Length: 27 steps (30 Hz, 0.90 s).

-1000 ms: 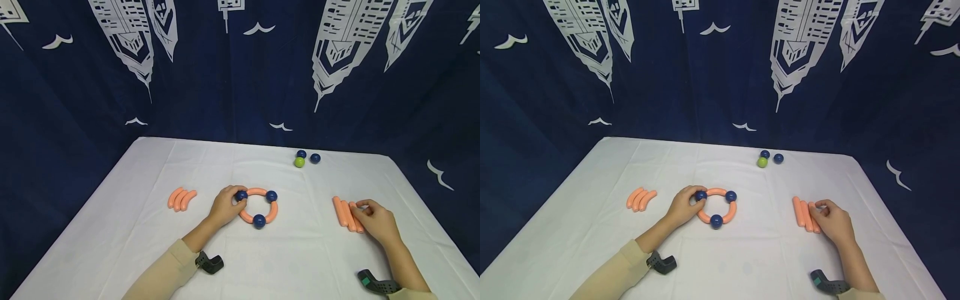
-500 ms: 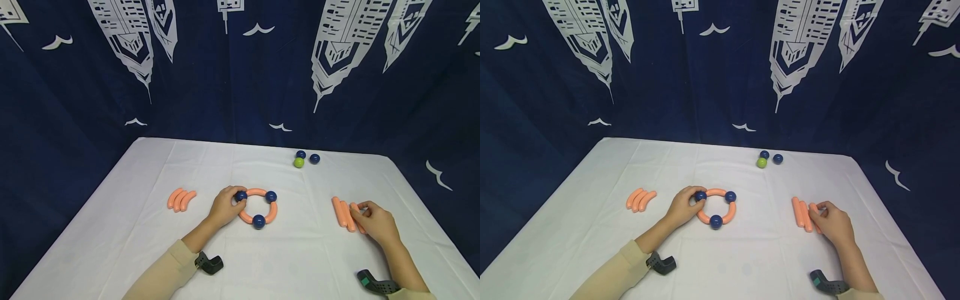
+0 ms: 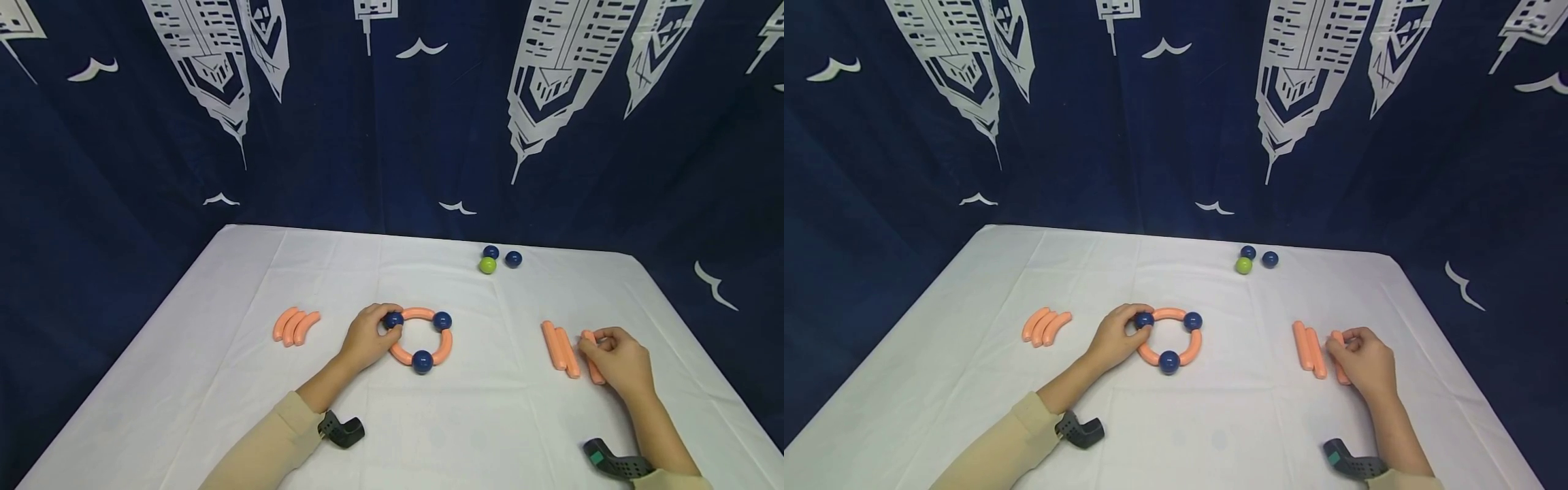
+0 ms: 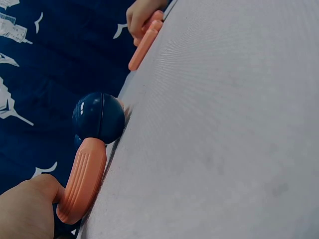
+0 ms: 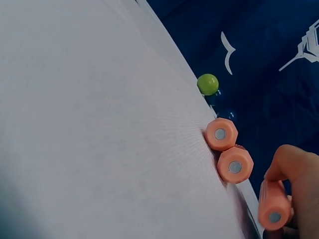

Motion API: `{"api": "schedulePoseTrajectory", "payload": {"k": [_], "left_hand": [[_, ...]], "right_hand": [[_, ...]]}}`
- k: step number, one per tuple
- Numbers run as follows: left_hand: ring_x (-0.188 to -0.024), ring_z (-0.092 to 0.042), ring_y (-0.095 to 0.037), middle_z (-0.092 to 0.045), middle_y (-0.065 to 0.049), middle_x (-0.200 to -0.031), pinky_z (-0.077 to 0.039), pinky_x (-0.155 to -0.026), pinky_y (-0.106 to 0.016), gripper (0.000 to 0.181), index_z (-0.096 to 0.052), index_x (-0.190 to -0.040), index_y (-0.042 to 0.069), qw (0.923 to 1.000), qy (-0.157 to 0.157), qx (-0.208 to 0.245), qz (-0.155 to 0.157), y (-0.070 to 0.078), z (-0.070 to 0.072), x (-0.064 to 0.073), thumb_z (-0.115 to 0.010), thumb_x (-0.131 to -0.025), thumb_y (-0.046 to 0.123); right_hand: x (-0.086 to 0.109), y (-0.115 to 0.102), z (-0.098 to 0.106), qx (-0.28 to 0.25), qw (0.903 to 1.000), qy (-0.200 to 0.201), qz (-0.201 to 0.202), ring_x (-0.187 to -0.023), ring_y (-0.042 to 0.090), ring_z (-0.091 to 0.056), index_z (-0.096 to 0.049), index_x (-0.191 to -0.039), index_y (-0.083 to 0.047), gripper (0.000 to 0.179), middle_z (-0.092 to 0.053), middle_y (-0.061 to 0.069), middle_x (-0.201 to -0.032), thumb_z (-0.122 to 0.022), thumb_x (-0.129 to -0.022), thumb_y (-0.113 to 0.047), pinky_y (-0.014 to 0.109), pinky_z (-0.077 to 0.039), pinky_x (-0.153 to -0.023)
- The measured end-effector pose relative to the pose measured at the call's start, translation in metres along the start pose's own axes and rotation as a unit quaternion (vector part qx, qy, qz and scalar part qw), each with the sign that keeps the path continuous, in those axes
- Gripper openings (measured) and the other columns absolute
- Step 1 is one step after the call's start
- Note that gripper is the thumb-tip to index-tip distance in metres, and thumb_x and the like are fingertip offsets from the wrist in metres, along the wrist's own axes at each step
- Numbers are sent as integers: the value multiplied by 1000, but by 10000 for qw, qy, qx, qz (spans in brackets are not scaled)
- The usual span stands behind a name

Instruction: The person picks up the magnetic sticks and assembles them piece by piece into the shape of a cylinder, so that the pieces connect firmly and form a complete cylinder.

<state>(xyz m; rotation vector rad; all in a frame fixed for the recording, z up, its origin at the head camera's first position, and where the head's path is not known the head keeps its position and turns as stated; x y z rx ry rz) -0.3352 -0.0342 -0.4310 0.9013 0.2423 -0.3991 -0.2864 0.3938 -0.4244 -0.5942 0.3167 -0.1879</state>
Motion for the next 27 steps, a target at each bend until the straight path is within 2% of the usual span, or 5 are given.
{"api": "schedulePoseTrajectory", "payload": {"k": [5,9,14,22,27], "left_hand": [[-105,-60,-23,-66,-7,-109,-47,-92,-42,30,-68,-115,11,10000,-7,12,-6,0,-1,0,-70,-85,16],[-105,-60,-23,-66,-7,-108,-48,-92,-42,30,-68,-115,11,10000,-3,30,-18,1,0,1,-70,-85,15],[-105,-60,-24,-66,-8,-109,-47,-92,-42,30,-68,-115,11,10000,11,10,-6,0,0,0,-70,-85,15],[-105,-61,-24,-66,-8,-109,-47,-92,-42,30,-68,-114,11,10000,31,23,-19,0,0,-1,-70,-85,16],[-105,-60,-24,-66,-8,-109,-47,-92,-42,30,-68,-114,11,10000,37,47,-21,0,0,0,-70,-85,16]], "right_hand": [[2,1,2,-736,9962,-84,-463,-51,9,-44,-56,-109,9,39,-54,0,-65,-62,-92,-26,25,-37,-43],[2,-8,2,-1219,9909,-207,-539,-53,7,-47,-55,-114,8,42,-57,-6,-65,-62,-94,-28,23,-39,-46],[1,-25,7,-1576,9865,-196,-399,-56,6,-49,-55,-113,5,38,-59,-9,-64,-62,-94,-27,21,-40,-49],[7,-56,17,-2337,9722,10,-143,-57,3,-56,-58,-102,-12,13,-64,-10,-66,-66,-92,-18,17,-47,-54],[13,-81,14,-2453,9693,-50,162,-58,5,-57,-56,-107,-8,17,-64,-10,-70,-64,-93,-12,16,-47,-59]]}}
Point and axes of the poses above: each hand's wrist, its own x-axis away from the middle knuckle, its own z-axis out of the back of the hand, y = z × x, the point moved 10 cm from there along -x, towards the middle knuckle
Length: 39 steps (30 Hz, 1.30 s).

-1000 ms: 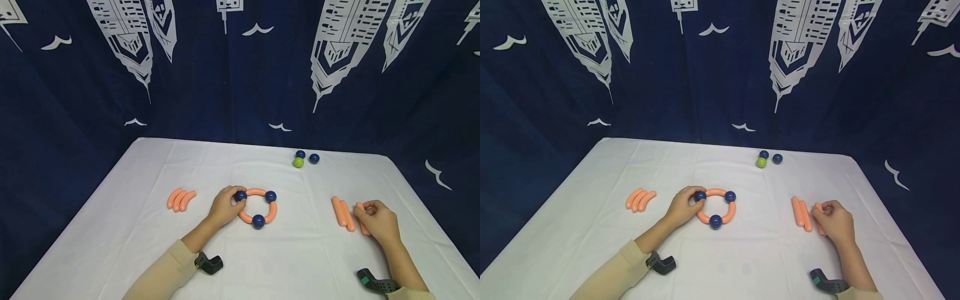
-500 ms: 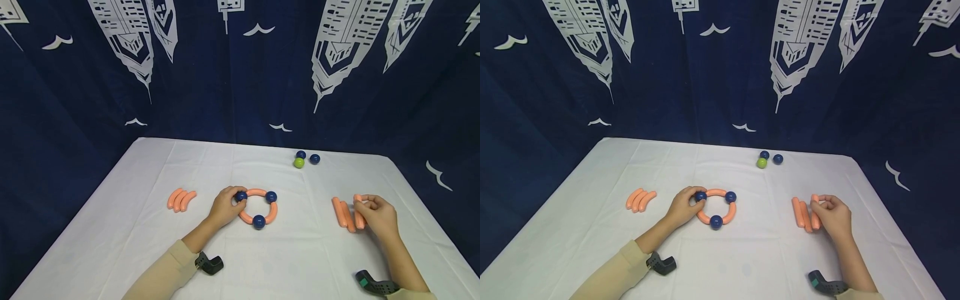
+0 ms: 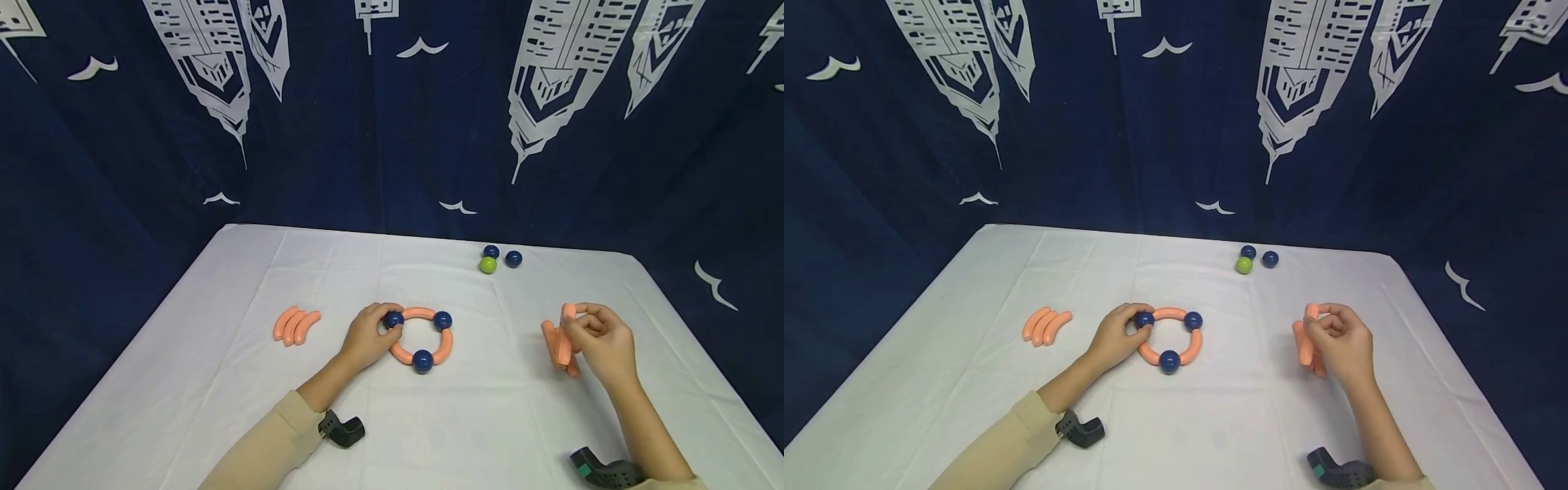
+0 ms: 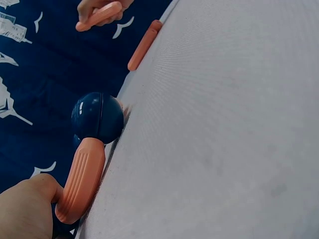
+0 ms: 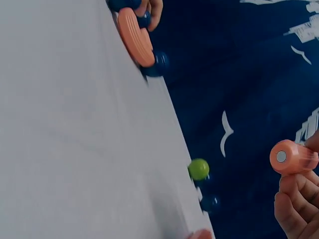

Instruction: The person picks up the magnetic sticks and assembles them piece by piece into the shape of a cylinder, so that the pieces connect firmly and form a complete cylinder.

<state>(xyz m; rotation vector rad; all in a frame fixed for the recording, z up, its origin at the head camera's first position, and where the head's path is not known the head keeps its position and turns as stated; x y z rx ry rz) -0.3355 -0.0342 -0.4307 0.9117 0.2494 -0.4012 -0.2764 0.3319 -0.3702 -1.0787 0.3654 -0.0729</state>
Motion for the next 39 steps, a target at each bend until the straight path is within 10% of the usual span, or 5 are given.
{"api": "schedulePoseTrajectory", "payload": {"k": [8,15,39], "left_hand": [[-105,-60,-23,-66,-7,-109,-47,-92,-42,30,-68,-115,11,10000,4,34,-1,-1,0,2,-70,-85,15],[-105,-60,-24,-66,-7,-109,-47,-92,-42,31,-68,-115,11,10000,-3,3,0,1,0,2,-70,-85,16],[-107,-60,-25,-66,-8,-111,-47,-93,-42,30,-68,-115,12,10000,-58,-24,-58,-1,1,0,-68,-85,17]], "right_hand": [[7,-21,-36,-372,9976,-585,74,-48,12,-51,-51,-109,-5,20,-61,-7,-73,-62,-94,-11,25,-39,-37],[11,-42,-67,-439,9956,-633,532,-61,9,-61,-53,-111,5,25,-63,-4,-75,-64,-92,-6,22,-52,-57],[45,-141,-139,-678,9615,-1224,2364,-73,2,-62,-54,-98,10,26,-67,18,-78,-70,-78,15,20,-50,-57]]}}
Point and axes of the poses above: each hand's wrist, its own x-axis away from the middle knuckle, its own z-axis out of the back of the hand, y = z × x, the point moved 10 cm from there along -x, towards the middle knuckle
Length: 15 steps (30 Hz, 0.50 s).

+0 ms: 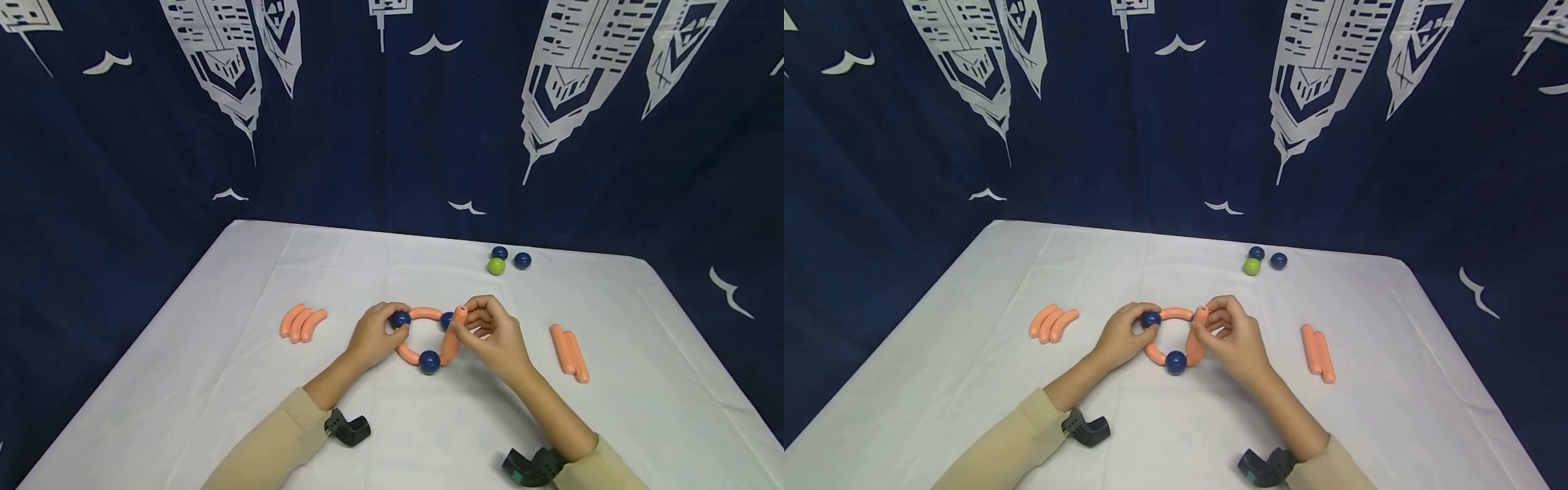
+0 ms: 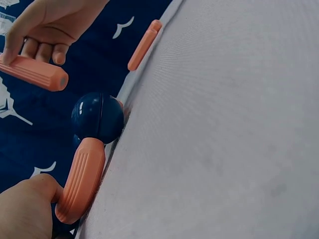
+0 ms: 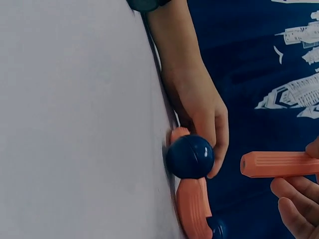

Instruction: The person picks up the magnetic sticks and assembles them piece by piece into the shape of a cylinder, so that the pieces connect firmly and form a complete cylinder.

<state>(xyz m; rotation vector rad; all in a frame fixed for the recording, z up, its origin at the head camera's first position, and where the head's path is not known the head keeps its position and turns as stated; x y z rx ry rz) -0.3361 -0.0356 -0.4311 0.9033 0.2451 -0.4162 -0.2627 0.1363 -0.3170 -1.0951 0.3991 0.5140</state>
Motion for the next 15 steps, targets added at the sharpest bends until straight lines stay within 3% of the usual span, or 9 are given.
{"api": "schedulePoseTrajectory", "payload": {"k": [15], "left_hand": [[-107,-61,-25,-66,-10,-111,-48,-92,-42,32,-68,-117,10,10000,5,-44,-22,1,0,0,-69,-86,16]], "right_hand": [[2,-16,-19,176,9972,-63,729,-67,11,-63,-54,-94,8,29,-67,10,-73,-72,-74,16,25,-51,-52]]}}
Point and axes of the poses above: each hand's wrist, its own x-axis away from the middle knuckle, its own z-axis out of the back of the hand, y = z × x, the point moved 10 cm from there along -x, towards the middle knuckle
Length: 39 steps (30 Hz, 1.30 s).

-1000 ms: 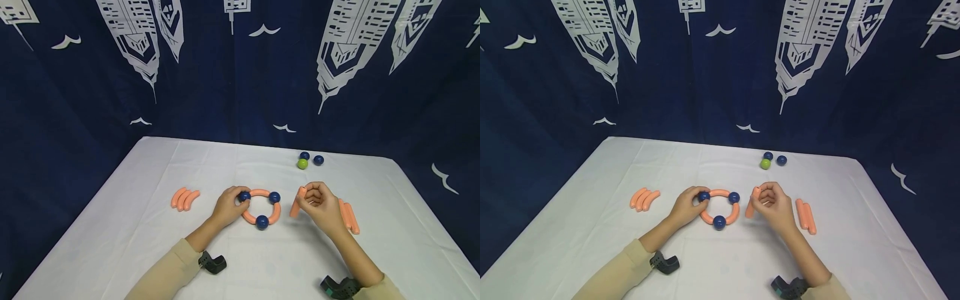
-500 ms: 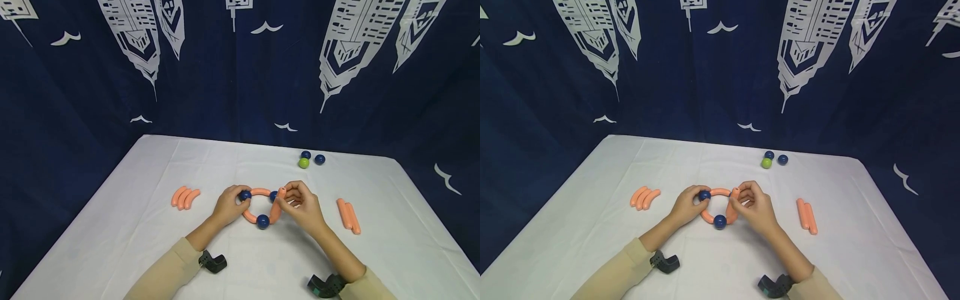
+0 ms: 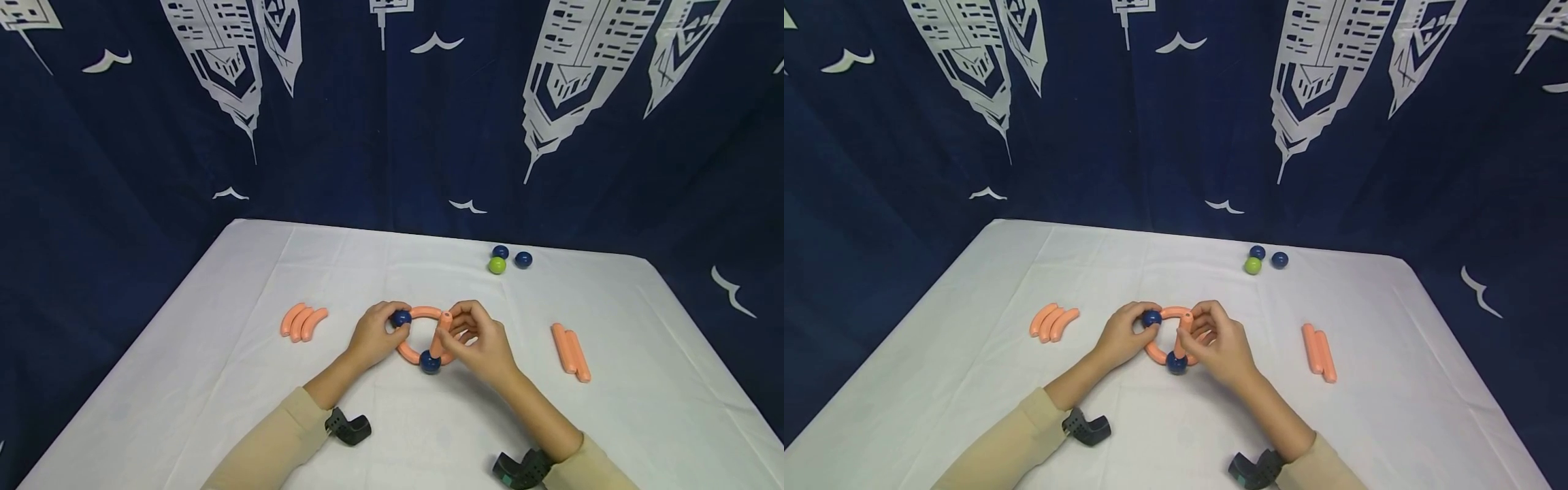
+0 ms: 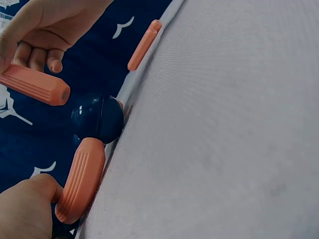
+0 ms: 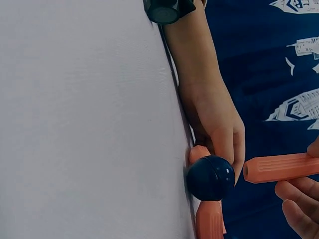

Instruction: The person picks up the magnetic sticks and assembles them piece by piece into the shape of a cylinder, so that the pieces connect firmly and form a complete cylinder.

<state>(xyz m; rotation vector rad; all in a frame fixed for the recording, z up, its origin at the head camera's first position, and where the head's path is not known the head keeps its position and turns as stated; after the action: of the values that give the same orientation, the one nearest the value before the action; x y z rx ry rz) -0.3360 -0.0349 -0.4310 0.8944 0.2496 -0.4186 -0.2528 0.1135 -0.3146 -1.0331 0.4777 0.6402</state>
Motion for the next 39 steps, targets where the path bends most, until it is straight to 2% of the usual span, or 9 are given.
{"api": "schedulePoseTrajectory", "payload": {"k": [5,13,22,26,31,35,39], "left_hand": [[-107,-60,-25,-66,-9,-112,-48,-93,-42,32,-68,-117,10,10000,-5,-32,11,1,0,0,-69,-86,17],[-107,-60,-25,-66,-9,-111,-48,-93,-42,32,-68,-117,10,10000,-5,-81,-28,2,0,0,-69,-86,16],[-107,-60,-25,-66,-9,-112,-48,-93,-42,31,-68,-116,10,10000,15,-50,-41,2,-1,-1,-69,-85,16],[-108,-60,-25,-66,-9,-112,-47,-93,-42,32,-68,-117,10,10000,8,-45,-41,2,-2,-1,-69,-86,17],[-107,-60,-25,-66,-8,-111,-47,-93,-42,31,-68,-116,11,10000,14,-37,-11,1,-1,-1,-68,-86,17],[-107,-60,-24,-66,-7,-111,-47,-93,-42,31,-68,-116,11,10000,24,-2,16,0,-1,-1,-69,-86,16],[-107,-60,-24,-65,-8,-111,-47,-93,-42,31,-68,-116,10,10000,22,39,10,0,-1,0,-68,-86,16]], "right_hand": [[1,-4,-2,152,9996,-7,247,-64,13,-64,-54,-94,7,29,-67,9,-73,-73,-73,15,25,-50,-51],[4,-7,-2,247,9989,122,376,-61,17,-64,-54,-93,8,30,-67,10,-72,-73,-71,17,24,-50,-50],[7,-5,-3,325,9984,110,457,-60,19,-63,-54,-93,9,32,-67,12,-72,-74,-69,17,30,-51,-48],[11,11,-3,62,9989,-149,446,-64,26,-64,-55,-98,9,36,-67,13,-78,-75,-69,15,37,-53,-51],[14,46,8,-289,9992,-147,254,-78,26,-65,-58,-103,6,32,-68,11,-86,-69,-73,12,29,-53,-60],[13,65,17,-144,9999,34,-1,-80,18,-63,-60,-99,8,24,-68,12,-86,-66,-76,12,24,-52,-63],[8,60,20,183,9992,115,-343,-79,11,-60,-60,-94,12,17,-66,16,-83,-64,-78,15,24,-50,-62]]}}
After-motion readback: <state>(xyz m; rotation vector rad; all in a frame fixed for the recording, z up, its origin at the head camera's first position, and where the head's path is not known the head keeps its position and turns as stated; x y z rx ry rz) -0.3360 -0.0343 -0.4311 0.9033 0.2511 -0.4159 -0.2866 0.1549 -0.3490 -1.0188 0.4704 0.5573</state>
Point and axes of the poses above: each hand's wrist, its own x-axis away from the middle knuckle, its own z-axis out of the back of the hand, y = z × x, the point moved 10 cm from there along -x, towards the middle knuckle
